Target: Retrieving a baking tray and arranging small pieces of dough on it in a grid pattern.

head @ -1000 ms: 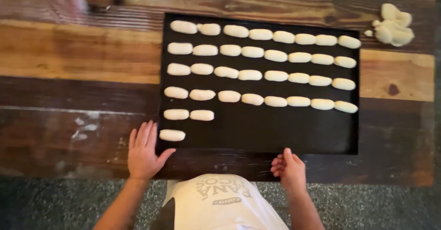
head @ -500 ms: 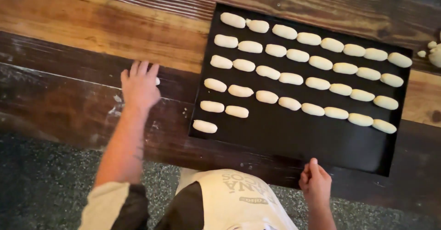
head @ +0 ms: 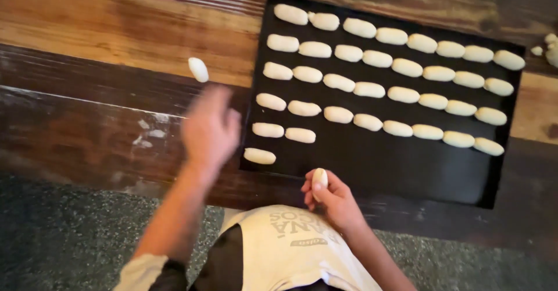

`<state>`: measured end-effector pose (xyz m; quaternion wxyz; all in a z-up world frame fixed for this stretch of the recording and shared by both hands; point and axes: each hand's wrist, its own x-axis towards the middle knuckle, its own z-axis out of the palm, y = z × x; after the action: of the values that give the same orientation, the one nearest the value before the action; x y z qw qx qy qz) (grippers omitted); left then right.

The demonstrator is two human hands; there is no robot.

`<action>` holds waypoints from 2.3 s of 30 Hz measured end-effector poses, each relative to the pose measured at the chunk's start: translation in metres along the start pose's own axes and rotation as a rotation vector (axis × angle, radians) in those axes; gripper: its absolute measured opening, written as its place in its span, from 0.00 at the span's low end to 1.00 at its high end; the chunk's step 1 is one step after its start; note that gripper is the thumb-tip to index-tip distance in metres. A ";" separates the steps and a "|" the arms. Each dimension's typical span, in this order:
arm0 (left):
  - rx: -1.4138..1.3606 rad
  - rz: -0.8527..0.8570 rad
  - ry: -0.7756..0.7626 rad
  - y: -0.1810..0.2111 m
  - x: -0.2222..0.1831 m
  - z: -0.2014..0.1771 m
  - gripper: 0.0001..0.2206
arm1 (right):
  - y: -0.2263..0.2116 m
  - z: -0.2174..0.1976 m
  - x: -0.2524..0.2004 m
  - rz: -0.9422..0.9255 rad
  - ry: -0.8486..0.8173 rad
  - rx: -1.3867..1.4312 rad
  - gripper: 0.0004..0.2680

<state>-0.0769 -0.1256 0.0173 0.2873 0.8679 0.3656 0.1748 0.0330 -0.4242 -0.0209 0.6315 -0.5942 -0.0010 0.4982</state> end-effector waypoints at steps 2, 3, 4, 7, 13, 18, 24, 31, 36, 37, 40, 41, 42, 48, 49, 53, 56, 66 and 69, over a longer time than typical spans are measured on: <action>0.298 0.085 0.090 -0.049 0.028 0.006 0.21 | -0.011 -0.011 -0.004 -0.030 0.057 -0.190 0.14; 0.342 -0.047 0.101 -0.076 0.040 0.015 0.30 | -0.022 -0.012 -0.005 -0.076 0.238 -0.509 0.16; 0.387 -0.179 0.110 -0.102 0.052 0.025 0.40 | -0.033 -0.014 -0.006 -0.117 0.417 -0.829 0.19; 0.466 -0.085 0.251 -0.143 0.074 0.062 0.26 | -0.018 -0.045 0.049 -1.005 0.431 -1.383 0.14; 0.445 -0.021 0.380 -0.151 0.068 0.054 0.15 | -0.035 -0.029 0.070 -1.144 0.434 -1.583 0.20; 0.054 -0.033 0.309 -0.082 0.083 0.036 0.15 | -0.045 -0.032 0.018 -1.070 0.374 -1.336 0.18; -1.704 -0.125 0.060 0.056 -0.004 -0.023 0.16 | -0.058 -0.020 -0.015 -0.881 0.251 -1.073 0.12; -2.001 -0.048 -0.082 0.065 -0.036 -0.013 0.19 | -0.094 0.042 -0.008 -1.004 -0.031 -0.853 0.09; -1.867 0.021 -0.077 0.079 -0.051 -0.022 0.17 | -0.125 0.091 -0.018 -0.891 -0.235 -0.671 0.06; -1.742 0.047 -0.077 0.081 -0.053 -0.023 0.17 | -0.129 0.101 -0.017 -0.830 -0.289 -0.603 0.06; -1.557 -0.026 -0.066 0.087 -0.082 -0.018 0.16 | -0.118 0.104 -0.014 -0.626 -0.362 -0.451 0.04; -1.554 -0.028 -0.054 0.084 -0.090 -0.013 0.16 | -0.115 0.102 -0.015 -0.623 -0.373 -0.451 0.04; -1.534 -0.057 -0.075 0.081 -0.098 -0.008 0.17 | -0.112 0.100 -0.015 -0.564 -0.374 -0.459 0.03; -1.583 -0.105 -0.110 0.081 -0.108 0.000 0.15 | -0.106 0.093 -0.018 -0.491 -0.356 -0.484 0.03; -1.579 -0.113 -0.117 0.081 -0.107 -0.001 0.15 | -0.107 0.093 -0.018 -0.509 -0.359 -0.491 0.04; -1.595 -0.143 -0.128 0.078 -0.106 0.002 0.15 | -0.107 0.093 -0.018 -0.572 -0.358 -0.523 0.04; -1.636 -0.167 -0.117 0.076 -0.107 0.011 0.16 | -0.107 0.094 -0.018 -0.602 -0.344 -0.524 0.04; -1.883 -0.164 -0.084 0.073 -0.104 0.022 0.16 | -0.106 0.092 -0.016 -0.680 -0.329 -0.499 0.04; -1.915 -0.158 -0.101 0.071 -0.104 0.023 0.15 | -0.107 0.093 -0.016 -0.676 -0.352 -0.464 0.04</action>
<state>-0.0971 -0.2508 0.0339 0.9004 0.2447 0.1126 0.3417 0.0369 -0.3433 0.0967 0.5990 -0.5925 -0.4146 0.3440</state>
